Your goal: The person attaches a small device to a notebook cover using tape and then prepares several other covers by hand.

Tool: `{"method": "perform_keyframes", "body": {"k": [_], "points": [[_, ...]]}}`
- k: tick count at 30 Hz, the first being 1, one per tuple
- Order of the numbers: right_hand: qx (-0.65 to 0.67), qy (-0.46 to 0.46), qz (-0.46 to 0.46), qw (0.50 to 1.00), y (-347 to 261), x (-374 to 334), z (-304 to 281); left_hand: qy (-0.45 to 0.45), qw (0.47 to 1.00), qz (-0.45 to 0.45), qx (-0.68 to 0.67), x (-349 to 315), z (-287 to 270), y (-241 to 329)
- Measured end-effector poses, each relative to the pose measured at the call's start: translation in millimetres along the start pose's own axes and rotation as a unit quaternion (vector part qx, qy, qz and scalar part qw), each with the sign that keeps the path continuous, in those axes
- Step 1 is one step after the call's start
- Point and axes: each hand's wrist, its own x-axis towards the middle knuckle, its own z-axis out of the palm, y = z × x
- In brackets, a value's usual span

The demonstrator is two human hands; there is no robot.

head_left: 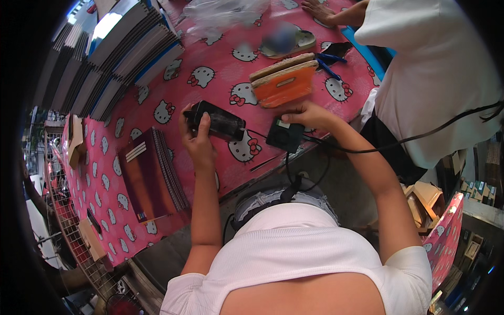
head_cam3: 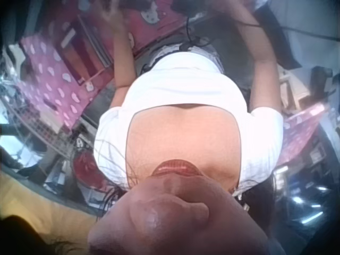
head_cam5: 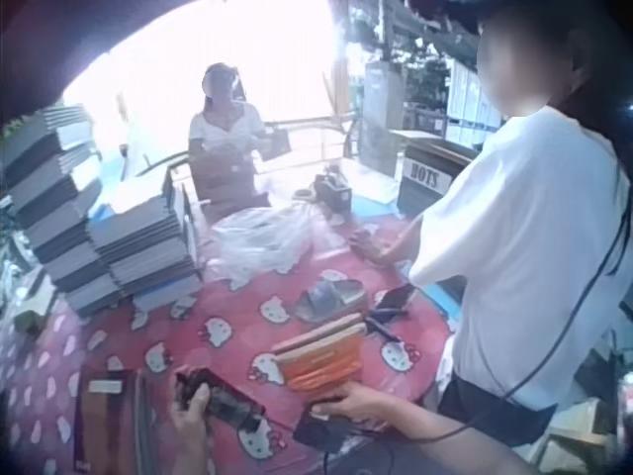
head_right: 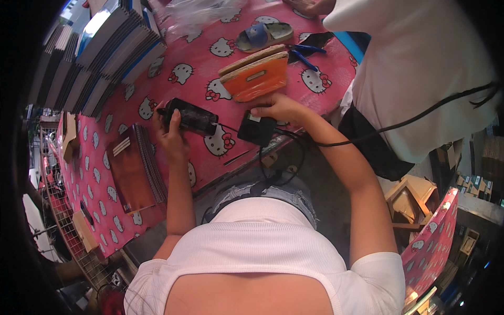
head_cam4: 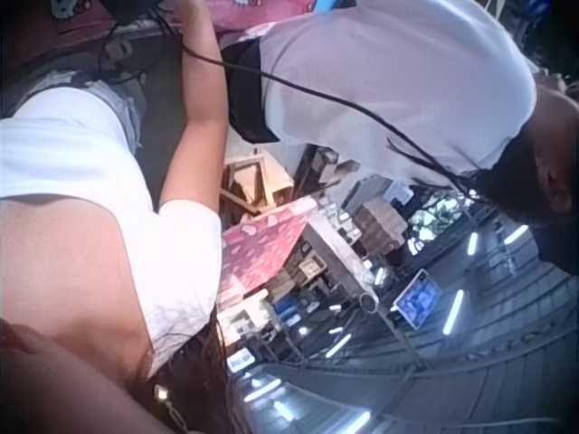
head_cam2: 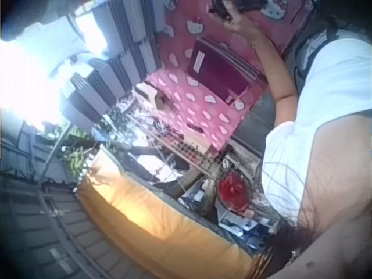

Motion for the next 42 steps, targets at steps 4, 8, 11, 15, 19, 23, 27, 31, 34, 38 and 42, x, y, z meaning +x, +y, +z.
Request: {"method": "perform_keyframes", "body": {"k": [4, 8, 11, 15, 19, 23, 27, 31, 34, 38, 42], "points": [[-0.004, 0.072, -0.019, 0.997, -7, -34, -9, -0.029, 0.998, 0.043, 0.045, 0, 2, -2], [0.181, 0.159, -0.049, 0.969, 29, -75, -23, -0.019, 0.994, 0.068, 0.081, 1, 5, 2], [0.362, 0.128, -0.140, 0.913, 51, -112, -3, -0.011, 0.993, 0.070, 0.094, 2, 6, 2], [0.439, 0.152, -0.277, 0.841, 80, -135, 32, 0.002, 0.996, 0.052, 0.075, 1, 14, 7], [0.321, 0.322, -0.321, 0.831, 80, -153, 45, -0.006, 0.994, 0.054, 0.098, 5, 6, 3], [0.172, 0.515, -0.251, 0.802, 75, -197, 55, 0.002, 0.991, 0.067, 0.113, 7, 3, 4], [0.066, 0.670, -0.140, 0.726, 67, -243, 62, -0.017, 0.981, 0.077, 0.177, 2, 2, 6], [0.100, 0.770, -0.105, 0.621, 86, -276, 46, -0.042, 0.974, 0.096, 0.203, -3, -3, 1], [0.075, 0.817, -0.096, 0.563, 96, -290, 33, -0.054, 0.974, 0.087, 0.200, -5, -6, -4], [0.095, 0.823, -0.093, 0.553, 106, -300, 18, -0.072, 0.968, 0.122, 0.206, -8, -9, -7], [-0.113, 0.878, -0.027, 0.464, 59, -267, 32, -0.087, 0.964, 0.142, 0.207, -11, -11, -13]]}}
